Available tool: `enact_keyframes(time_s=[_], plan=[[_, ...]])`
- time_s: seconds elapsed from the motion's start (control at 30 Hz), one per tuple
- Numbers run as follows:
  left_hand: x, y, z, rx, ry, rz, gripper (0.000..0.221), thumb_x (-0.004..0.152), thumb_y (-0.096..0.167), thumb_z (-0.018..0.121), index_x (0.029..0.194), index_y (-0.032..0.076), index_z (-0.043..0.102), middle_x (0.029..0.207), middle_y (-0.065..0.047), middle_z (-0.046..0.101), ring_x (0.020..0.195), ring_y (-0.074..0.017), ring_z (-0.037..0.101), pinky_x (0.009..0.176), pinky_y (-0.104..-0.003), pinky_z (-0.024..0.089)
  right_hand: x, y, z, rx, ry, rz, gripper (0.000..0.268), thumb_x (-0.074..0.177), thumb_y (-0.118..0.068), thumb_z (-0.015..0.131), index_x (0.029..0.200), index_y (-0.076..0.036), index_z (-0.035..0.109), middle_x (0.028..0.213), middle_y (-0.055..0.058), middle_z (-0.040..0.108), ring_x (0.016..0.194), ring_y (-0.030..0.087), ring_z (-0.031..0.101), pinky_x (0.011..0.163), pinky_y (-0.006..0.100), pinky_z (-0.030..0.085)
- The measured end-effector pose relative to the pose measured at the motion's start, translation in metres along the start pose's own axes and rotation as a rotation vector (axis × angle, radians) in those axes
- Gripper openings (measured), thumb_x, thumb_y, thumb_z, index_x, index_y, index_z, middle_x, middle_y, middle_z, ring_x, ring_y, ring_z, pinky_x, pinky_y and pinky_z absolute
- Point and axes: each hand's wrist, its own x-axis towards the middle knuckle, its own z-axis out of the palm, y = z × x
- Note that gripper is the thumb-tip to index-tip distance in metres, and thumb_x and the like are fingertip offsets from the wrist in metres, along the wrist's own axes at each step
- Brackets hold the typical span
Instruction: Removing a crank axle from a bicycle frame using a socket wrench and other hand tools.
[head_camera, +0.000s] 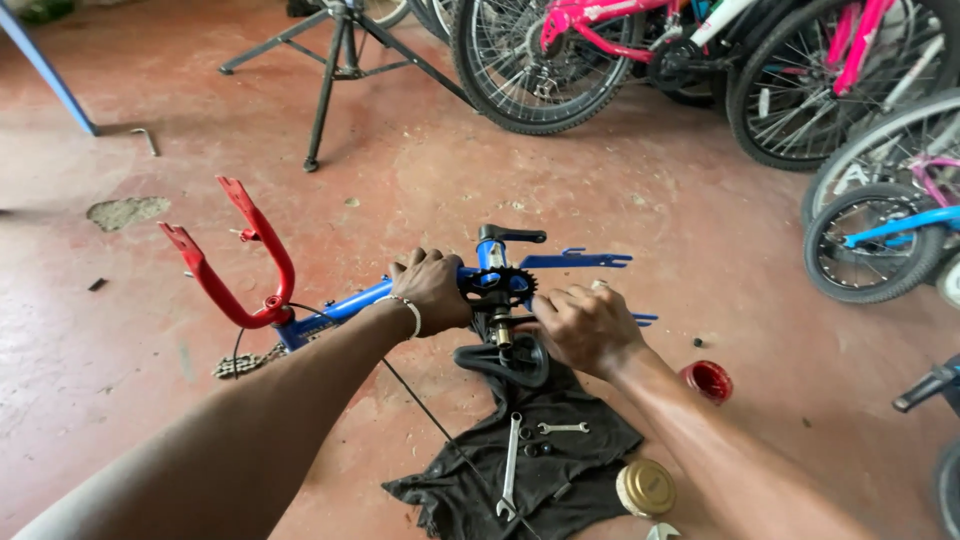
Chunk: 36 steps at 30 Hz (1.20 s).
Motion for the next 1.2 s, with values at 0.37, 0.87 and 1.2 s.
enact_keyframes(time_s=[0.37,0.87,1.2], plan=[[0.007,-0.001,-0.004,-0.025,-0.002,-0.008,0.062,0.066,0.034,0.06,0.123,0.018,0.043,0.12,-0.006,0.044,0.12,-0.0269,0.033,0.102,-0.047,0.021,0.082,0.018,-0.08,0.383,-0.547,0.046,0.028,0.078,-0.031,0.065,0.061,-0.009,0.061,0.055,0.01,0.062,0.061,0.035,0.063,0.062,0.042,0.051],[0.0,0.002,-0.026,0.049,-0.159,0.059,0.067,0.059,0.03,0.062,0.124,0.02,0.047,0.123,-0.011,0.05,0.121,-0.0332,0.041,0.1,-0.05,0.028,0.056,0.009,-0.063,0.247,-0.475,-0.041,0.031,0.072,-0.039,0.069,0.068,-0.009,0.063,0.051,0.009,0.059,0.053,0.03,0.063,0.052,0.042,0.052],[-0.018,0.002,-0.02,-0.028,0.018,0.066,0.031,0.065,0.037,0.055,0.093,0.025,0.061,0.104,0.001,0.058,0.109,-0.0221,0.05,0.094,-0.043,0.033,0.028,0.007,-0.029,-0.058,0.064,-0.188,0.038,0.079,-0.052,0.058,0.07,-0.015,0.055,0.055,0.005,0.055,0.051,0.022,0.06,0.049,0.037,0.05]])
